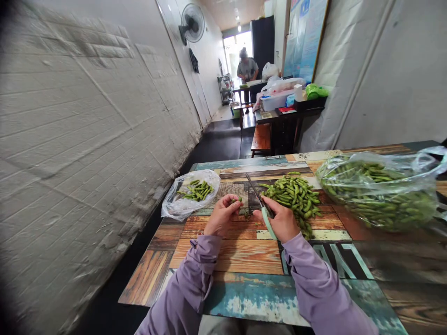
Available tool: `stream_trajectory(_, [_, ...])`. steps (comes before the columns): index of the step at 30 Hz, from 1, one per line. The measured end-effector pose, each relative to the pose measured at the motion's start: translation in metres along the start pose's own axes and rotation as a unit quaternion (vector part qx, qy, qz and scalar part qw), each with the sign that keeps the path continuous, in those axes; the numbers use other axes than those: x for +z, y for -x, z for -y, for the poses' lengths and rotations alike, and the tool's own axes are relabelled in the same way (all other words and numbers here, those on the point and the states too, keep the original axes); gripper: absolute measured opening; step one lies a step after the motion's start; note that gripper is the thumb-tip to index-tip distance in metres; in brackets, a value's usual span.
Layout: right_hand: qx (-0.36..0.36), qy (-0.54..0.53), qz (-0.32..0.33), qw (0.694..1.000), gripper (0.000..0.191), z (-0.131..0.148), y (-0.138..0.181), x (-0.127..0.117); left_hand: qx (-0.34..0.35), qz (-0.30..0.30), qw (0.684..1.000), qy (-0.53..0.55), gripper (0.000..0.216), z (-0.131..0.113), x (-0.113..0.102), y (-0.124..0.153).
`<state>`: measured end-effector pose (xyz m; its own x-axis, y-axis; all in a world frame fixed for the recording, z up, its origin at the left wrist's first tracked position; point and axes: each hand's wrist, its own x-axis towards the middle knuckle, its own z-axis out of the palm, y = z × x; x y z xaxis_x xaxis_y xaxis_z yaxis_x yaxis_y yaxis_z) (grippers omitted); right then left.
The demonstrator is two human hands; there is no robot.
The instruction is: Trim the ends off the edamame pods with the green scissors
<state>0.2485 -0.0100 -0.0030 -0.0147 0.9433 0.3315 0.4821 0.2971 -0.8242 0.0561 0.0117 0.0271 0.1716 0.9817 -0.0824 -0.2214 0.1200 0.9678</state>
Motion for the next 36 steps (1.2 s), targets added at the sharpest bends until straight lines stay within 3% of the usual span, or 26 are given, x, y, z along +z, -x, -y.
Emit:
stream_trajectory(9, [-0.067, 0.063, 0.077, 0.993, 0.049, 0.0031, 0.0018, 0.0046, 0.019, 0.013, 1.0, -0.003, 0.029, -0.0048, 0.0011, 0.0022])
stream_trajectory(19, [-0.095, 0.085, 0.086, 0.988, 0.05, 0.0037, 0.0019, 0.0032, 0.051, 0.044, 0.996, -0.063, 0.027, 0.0003, -0.0035, -0.0007])
stream_trajectory(26, [-0.092, 0.092, 0.086, 0.988, 0.046, 0.002, 0.0022, 0.0036, 0.065, 0.041, 0.994, -0.076, 0.026, -0.0003, -0.0042, -0.0013])
stream_trajectory(31, [-0.081, 0.069, 0.064, 0.992, 0.043, 0.0013, 0.0027, 0.0051, 0.107, -0.002, 0.989, -0.105, 0.02, -0.0024, -0.0043, -0.0017])
stream_trajectory(36, [-0.018, 0.042, 0.036, 0.998, 0.047, -0.0023, 0.0014, 0.0052, 0.054, 0.003, 0.998, -0.026, 0.026, -0.0023, -0.0023, -0.001])
